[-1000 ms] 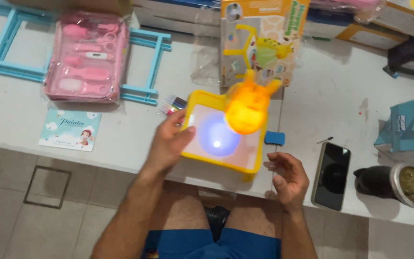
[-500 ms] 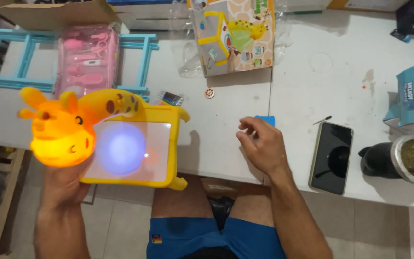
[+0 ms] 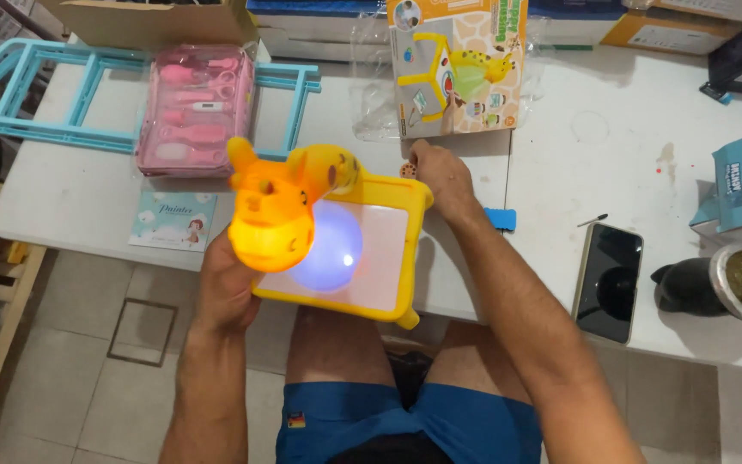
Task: Assembling a giraffe-shaped drawing board projector and testing its light projection feature.
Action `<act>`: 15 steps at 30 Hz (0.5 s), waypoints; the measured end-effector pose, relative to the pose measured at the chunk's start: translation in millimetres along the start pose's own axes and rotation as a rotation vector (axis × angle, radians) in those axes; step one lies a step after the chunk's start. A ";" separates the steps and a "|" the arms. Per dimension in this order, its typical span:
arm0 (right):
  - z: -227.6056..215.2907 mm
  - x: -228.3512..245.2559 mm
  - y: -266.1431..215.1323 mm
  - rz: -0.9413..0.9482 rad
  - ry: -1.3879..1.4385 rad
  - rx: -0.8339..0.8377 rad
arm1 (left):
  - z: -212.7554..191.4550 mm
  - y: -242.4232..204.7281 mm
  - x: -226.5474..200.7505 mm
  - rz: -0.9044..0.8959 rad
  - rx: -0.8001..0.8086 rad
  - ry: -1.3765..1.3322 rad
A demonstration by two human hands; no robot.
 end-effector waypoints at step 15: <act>-106.4 -139.7 -143.6 0.131 0.847 -0.749 | 100.0 30.1 63.0 -0.138 0.180 -0.049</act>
Point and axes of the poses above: each hand's wrist, its own y-axis towards the middle knuckle, its own z-axis out of the palm, x = y × z, the point moved 4 cm from there along y, towards the middle knuckle, and after that the axes turned 1 degree about y, right-handed, at the moved point
